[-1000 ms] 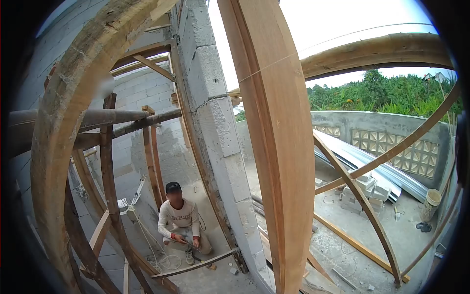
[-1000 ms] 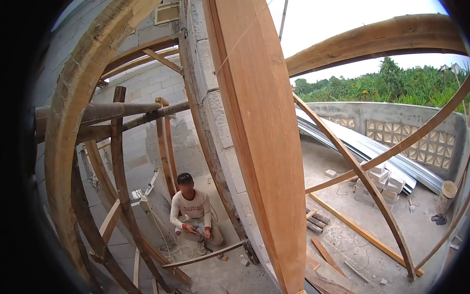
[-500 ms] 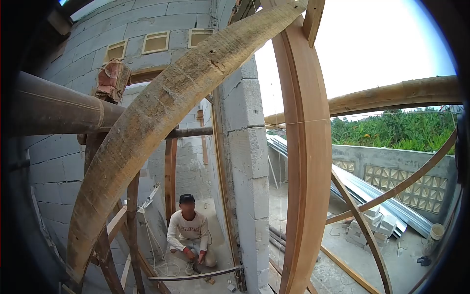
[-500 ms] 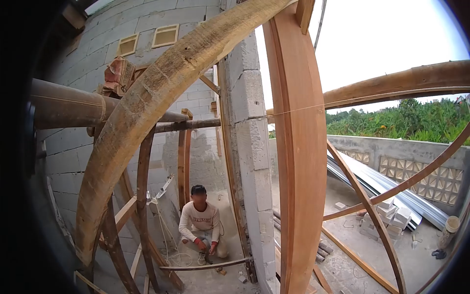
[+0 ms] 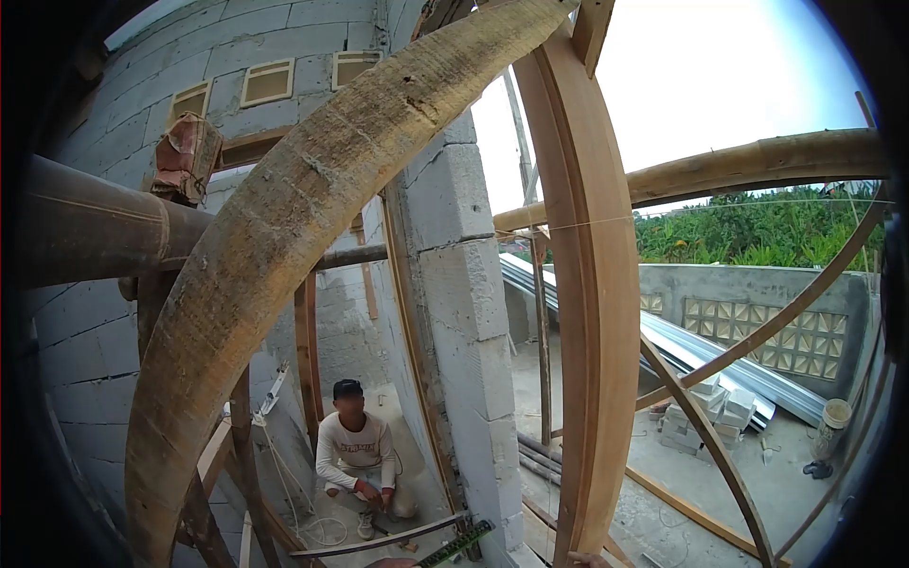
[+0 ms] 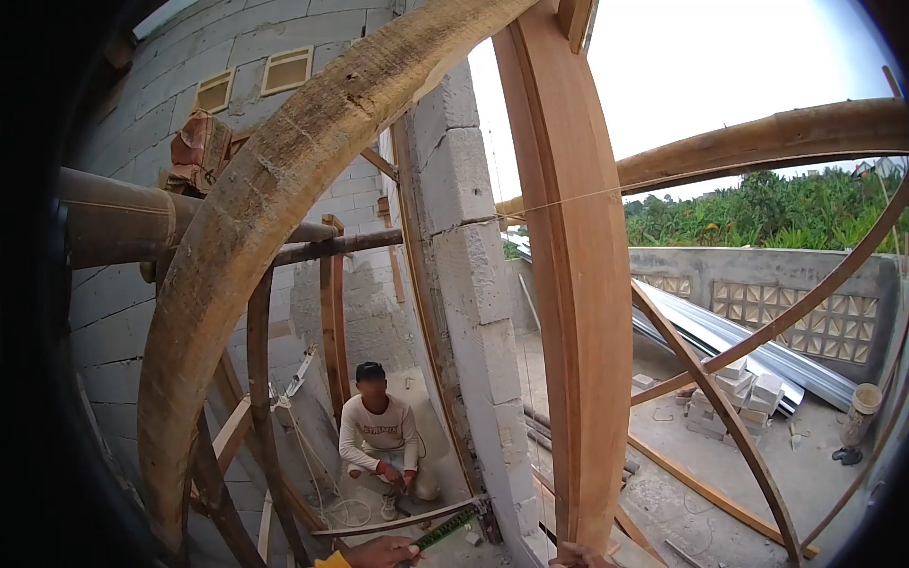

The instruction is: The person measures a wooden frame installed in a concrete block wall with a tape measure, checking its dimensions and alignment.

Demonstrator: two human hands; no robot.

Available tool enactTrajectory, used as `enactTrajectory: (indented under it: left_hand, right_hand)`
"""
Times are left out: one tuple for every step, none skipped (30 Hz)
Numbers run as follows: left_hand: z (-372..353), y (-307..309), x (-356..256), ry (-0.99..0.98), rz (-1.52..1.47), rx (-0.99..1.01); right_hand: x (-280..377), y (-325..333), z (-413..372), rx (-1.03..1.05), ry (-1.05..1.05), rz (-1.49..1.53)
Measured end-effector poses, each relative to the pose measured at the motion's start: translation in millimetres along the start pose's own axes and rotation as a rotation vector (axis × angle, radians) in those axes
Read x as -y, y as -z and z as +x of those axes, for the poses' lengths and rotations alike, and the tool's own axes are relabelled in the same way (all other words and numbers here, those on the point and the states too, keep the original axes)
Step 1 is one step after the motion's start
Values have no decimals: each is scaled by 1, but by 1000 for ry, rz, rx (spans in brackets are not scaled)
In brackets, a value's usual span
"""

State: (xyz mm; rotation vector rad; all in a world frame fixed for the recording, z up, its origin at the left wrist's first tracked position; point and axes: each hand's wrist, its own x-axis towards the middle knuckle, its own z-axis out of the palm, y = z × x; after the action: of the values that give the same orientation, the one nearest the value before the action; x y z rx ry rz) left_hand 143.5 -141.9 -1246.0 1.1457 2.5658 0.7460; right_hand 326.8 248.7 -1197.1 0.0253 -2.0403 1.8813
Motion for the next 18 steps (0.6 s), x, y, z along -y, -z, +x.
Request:
enactTrajectory:
  left_hand:
    - [-3,32,-24,141,-180,-154]
    - [-5,67,-54,282,-361,-309]
    - [-7,95,-76,280,-200,-424]
    - [-8,117,-92,276,-42,-535]
    - [-7,135,-95,269,102,-640]
    - [-5,156,-114,265,156,-703]
    - [-6,174,-132,267,210,-760]
    - [-6,188,-136,253,314,-850]
    - [-3,203,-137,237,421,-943]
    - [-1,218,-141,195,500,-1023]
    - [2,233,-148,152,581,-1102]
    - [5,250,-159,138,677,-1157]
    - [8,267,-171,124,775,-1209]
    - [13,281,-185,92,801,-1272]
    - [17,295,-199,56,828,-1334]
    - [19,311,-213,70,818,-1331]
    - [22,329,-223,80,809,-1330]
    - [26,350,-221,21,906,-1365]
  right_hand:
    - [2,9,4,-6,36,-86]
    - [3,17,9,-27,108,-143]
    - [3,26,14,-48,180,-203]
    - [6,36,17,-68,250,-267]
    - [19,46,18,-72,271,-340]
    - [27,54,22,-85,293,-352]
    - [31,61,23,-94,307,-363]
    - [35,68,24,-101,321,-372]
    - [41,74,23,-100,316,-351]
    - [44,82,20,-95,297,-344]
    - [46,88,17,-90,278,-338]
    - [48,94,15,-85,259,-333]
    - [47,100,13,-78,217,-360]
    - [43,107,9,-73,174,-383]
    - [40,112,7,-70,131,-404]
    - [39,115,5,-82,132,-399]
    - [38,117,4,-98,136,-392]
    - [36,118,2,-115,136,-385]
